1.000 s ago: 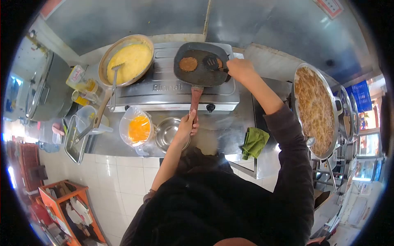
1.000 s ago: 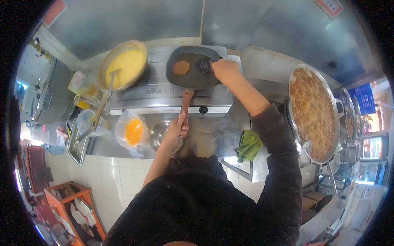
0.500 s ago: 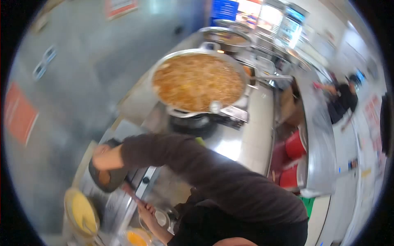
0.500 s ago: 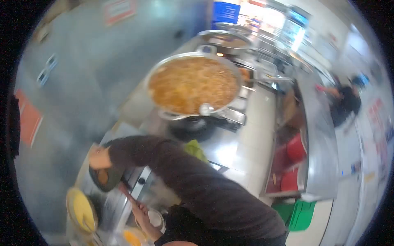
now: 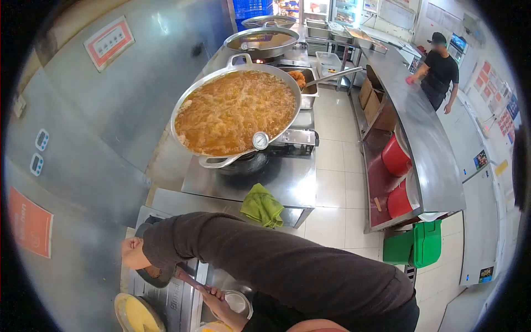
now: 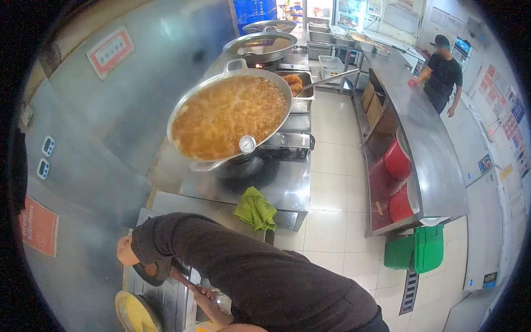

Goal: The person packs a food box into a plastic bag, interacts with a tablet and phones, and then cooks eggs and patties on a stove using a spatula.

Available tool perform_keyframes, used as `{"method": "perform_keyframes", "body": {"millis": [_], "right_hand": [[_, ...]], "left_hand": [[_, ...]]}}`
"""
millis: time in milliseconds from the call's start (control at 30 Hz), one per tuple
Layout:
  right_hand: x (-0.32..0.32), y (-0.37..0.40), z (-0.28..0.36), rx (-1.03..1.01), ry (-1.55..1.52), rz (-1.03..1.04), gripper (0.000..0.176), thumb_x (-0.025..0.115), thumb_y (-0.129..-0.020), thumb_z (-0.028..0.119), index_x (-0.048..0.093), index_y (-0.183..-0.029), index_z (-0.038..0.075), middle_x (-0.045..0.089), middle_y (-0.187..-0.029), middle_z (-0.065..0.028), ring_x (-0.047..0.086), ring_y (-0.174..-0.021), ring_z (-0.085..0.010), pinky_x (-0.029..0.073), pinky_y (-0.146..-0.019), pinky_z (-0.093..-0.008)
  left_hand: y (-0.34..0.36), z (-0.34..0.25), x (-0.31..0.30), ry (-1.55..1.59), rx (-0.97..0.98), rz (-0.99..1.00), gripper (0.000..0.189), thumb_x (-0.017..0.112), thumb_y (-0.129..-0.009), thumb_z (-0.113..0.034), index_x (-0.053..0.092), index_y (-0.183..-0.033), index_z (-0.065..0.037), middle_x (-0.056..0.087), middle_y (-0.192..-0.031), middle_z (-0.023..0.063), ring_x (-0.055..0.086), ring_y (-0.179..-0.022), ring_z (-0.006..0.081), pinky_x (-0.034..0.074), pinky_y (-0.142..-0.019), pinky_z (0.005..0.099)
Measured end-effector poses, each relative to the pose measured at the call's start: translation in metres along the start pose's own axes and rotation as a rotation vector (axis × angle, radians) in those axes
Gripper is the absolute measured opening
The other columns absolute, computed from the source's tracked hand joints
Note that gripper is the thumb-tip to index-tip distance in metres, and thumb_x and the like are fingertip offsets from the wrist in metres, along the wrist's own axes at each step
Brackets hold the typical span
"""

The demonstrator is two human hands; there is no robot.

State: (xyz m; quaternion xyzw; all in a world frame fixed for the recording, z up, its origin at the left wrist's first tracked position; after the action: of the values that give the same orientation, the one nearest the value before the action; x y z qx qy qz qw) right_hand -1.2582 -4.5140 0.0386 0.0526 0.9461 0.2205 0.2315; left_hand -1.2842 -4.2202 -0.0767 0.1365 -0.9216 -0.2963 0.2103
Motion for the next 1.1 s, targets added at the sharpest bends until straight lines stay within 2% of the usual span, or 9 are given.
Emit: {"method": "perform_keyframes", "body": {"millis": [233,300,433,567,667,767,867,967,1100], "right_hand": [[0.025,-0.006,0.005,-0.003,0.1,0.097,0.023,0.059,-0.071,0.021,0.043,-0.055,0.016,0.028,-0.053,0.0062,0.027,-0.042,-0.0109,0.024,-0.042,-0.0252],[0.033,-0.014,0.012,-0.005,0.162,0.161,0.024,0.058,-0.071,0.022,0.041,-0.055,0.017,0.026,-0.053,0.0063,0.025,-0.041,-0.0105,0.023,-0.042,-0.0244],[0.052,-0.012,0.035,0.01,0.234,0.317,0.027,0.059,-0.071,0.024,0.039,-0.054,0.018,0.021,-0.052,0.0063,0.024,-0.04,-0.0098,0.021,-0.043,-0.0234],[0.05,0.023,0.01,-0.021,0.127,0.18,0.026,0.06,-0.071,0.023,0.04,-0.054,0.017,0.023,-0.05,0.0065,0.024,-0.039,-0.0094,0.023,-0.041,-0.0228],[0.064,0.056,-0.007,-0.057,0.045,0.107,0.026,0.06,-0.071,0.022,0.04,-0.054,0.017,0.025,-0.049,0.0066,0.025,-0.038,-0.0091,0.023,-0.04,-0.0224],[0.071,0.081,-0.017,-0.096,-0.013,0.055,0.026,0.06,-0.071,0.021,0.041,-0.054,0.016,0.027,-0.047,0.0068,0.025,-0.038,-0.0088,0.024,-0.039,-0.022],[0.074,0.087,-0.021,-0.12,-0.038,0.025,0.025,0.061,-0.071,0.02,0.042,-0.055,0.016,0.029,-0.046,0.0069,0.026,-0.037,-0.0084,0.025,-0.038,-0.0215],[0.078,0.087,-0.021,-0.095,-0.046,0.075,0.025,0.061,-0.07,0.02,0.041,-0.055,0.016,0.028,-0.045,0.0068,0.026,-0.036,-0.0089,0.025,-0.038,-0.022],[0.068,0.086,-0.022,-0.099,-0.056,0.039,0.021,0.062,-0.071,0.02,0.044,-0.059,0.015,0.032,-0.05,0.0051,0.031,-0.042,-0.0111,0.028,-0.042,-0.0238]], "left_hand": [[0.001,0.002,-0.001,0.006,-0.027,0.003,0.039,0.052,-0.087,-0.05,0.044,-0.081,-0.012,0.032,-0.052,-0.0049,0.025,-0.04,0.0057,0.018,-0.036,0.0207],[-0.018,0.009,-0.009,0.015,0.021,0.112,0.04,0.051,-0.087,-0.05,0.043,-0.081,-0.012,0.032,-0.053,-0.0047,0.025,-0.04,0.0059,0.018,-0.036,0.0209],[-0.021,0.02,-0.019,0.011,0.008,0.097,0.04,0.05,-0.087,-0.051,0.043,-0.081,-0.012,0.033,-0.053,-0.0045,0.025,-0.04,0.0061,0.018,-0.036,0.0208],[-0.015,0.005,-0.004,-0.038,0.025,0.09,0.04,0.049,-0.088,-0.051,0.042,-0.08,-0.012,0.031,-0.054,-0.0047,0.025,-0.041,0.0065,0.018,-0.036,0.0208],[-0.011,0.008,0.001,-0.003,0.014,0.123,0.041,0.053,-0.086,-0.05,0.043,-0.08,-0.011,0.028,-0.055,-0.0049,0.025,-0.042,0.0066,0.02,-0.036,0.0213],[-0.006,0.003,0.001,-0.037,0.051,0.058,0.041,0.054,-0.086,-0.05,0.043,-0.081,-0.011,0.028,-0.054,-0.0048,0.025,-0.042,0.0069,0.02,-0.036,0.0215],[-0.004,0.003,0.0,-0.055,0.082,0.011,0.041,0.054,-0.086,-0.05,0.043,-0.081,-0.011,0.028,-0.054,-0.0047,0.025,-0.041,0.007,0.02,-0.036,0.0216],[-0.006,0.011,0.003,-0.042,0.062,0.051,0.042,0.053,-0.086,-0.051,0.043,-0.078,-0.011,0.029,-0.054,-0.0045,0.025,-0.041,0.0066,0.019,-0.035,0.0213],[-0.012,0.002,-0.001,-0.03,0.084,0.077,0.043,0.052,-0.086,-0.053,0.043,-0.075,-0.012,0.03,-0.054,-0.0044,0.025,-0.041,0.0061,0.018,-0.035,0.021]]}}
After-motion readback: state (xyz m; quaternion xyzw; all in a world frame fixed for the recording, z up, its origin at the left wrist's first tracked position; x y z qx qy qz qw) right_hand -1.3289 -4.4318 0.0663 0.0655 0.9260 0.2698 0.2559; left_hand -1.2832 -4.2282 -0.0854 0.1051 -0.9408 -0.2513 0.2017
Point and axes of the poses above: each hand's wrist, its own y-axis away from the middle knuckle, its own x-axis out of the palm, z = x × y, the point moved 10 cm from there along -y, towards the middle knuckle
